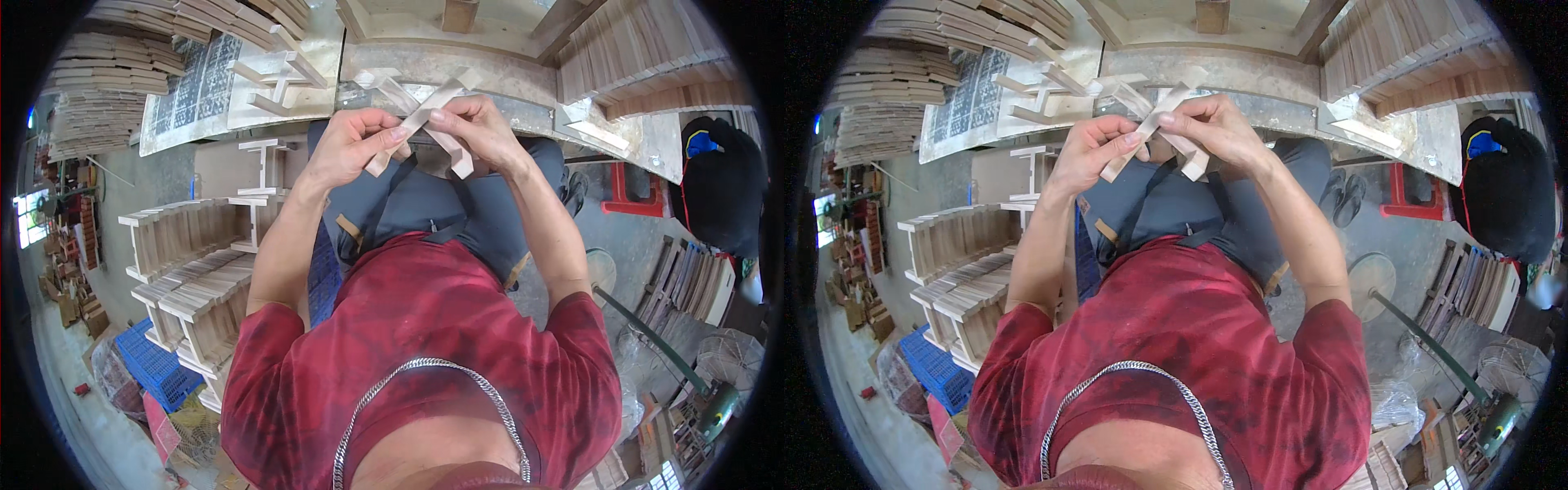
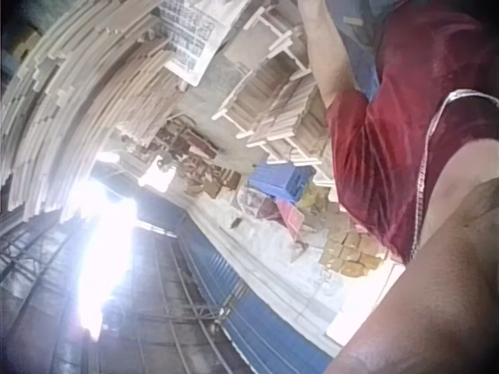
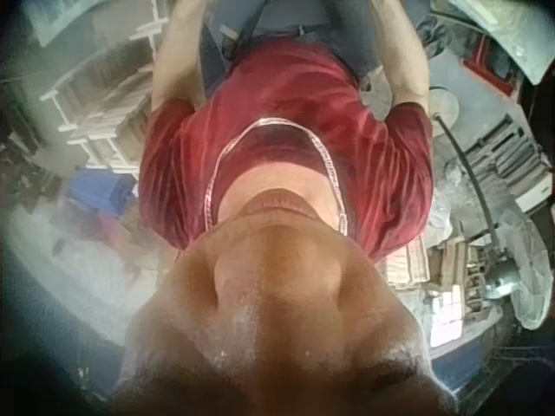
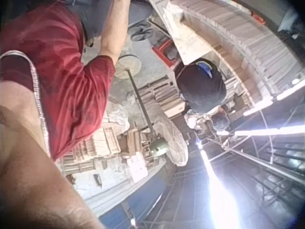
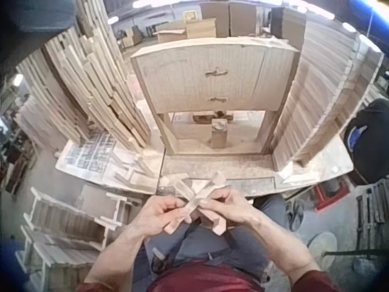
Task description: Manually assemble and stack wooden cross-pieces for furniture frames.
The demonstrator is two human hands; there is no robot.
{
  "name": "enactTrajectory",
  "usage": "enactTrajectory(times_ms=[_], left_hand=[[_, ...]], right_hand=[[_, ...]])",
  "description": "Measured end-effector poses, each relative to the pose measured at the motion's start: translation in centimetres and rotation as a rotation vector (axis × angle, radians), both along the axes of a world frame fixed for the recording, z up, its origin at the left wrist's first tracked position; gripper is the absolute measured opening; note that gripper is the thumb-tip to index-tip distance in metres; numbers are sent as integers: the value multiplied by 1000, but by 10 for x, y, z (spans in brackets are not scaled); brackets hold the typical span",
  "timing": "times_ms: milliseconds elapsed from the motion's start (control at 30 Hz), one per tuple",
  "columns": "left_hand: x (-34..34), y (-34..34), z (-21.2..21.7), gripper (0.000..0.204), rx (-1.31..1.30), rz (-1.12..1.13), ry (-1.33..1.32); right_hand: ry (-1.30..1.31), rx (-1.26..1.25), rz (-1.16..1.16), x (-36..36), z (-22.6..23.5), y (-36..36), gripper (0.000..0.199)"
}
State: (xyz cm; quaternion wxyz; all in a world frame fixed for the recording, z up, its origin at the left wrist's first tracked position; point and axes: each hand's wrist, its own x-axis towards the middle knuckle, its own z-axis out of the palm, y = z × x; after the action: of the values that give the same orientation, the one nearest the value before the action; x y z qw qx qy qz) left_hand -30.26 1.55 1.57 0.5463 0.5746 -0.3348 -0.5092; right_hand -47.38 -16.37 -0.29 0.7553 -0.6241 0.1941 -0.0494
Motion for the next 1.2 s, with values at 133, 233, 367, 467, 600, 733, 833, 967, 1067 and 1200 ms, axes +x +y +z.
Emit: enactTrajectory(times_ms=[133, 233, 367, 467, 600, 733, 833, 967, 1067, 1200], left_hand=[[-9, 0, 16, 26, 48, -54, -168], [-11, -3, 20, 26, 38, -75, -229], [-15, -1, 6, 24, -8, -110, -166], [-13, -6, -18, 23, 24, -95, -76], [-9, -11, -29, 25, 30, -78, -24], [6, -23, -32, 26, 42, 39, 150], [15, -36, -26, 30, 31, 52, 199], [9, -61, -23, 38, -21, 135, 218], [7, -70, -22, 42, -171, 197, 146], [3, -90, -17, 35, -302, 235, -656]], right_hand=[[-49, 120, -171, 1, 14, 12, 24], [-97, 184, -145, -2, 6, 11, 25], [-108, 170, -184, -3, 7, 16, 20], [-74, 90, -171, -6, -4, 15, 21], [-53, 167, -137, -1, -23, -1, 19], [16, 399, -54, -6, -19, -25, 54], [-80, -129, -74, -28, -20, -23, 72], [90, -856, -258, -20, 7, -9, 53], [189, -924, -390, -16, 3, -24, 39], [86, -880, -464, 3, 21, -46, 42]])
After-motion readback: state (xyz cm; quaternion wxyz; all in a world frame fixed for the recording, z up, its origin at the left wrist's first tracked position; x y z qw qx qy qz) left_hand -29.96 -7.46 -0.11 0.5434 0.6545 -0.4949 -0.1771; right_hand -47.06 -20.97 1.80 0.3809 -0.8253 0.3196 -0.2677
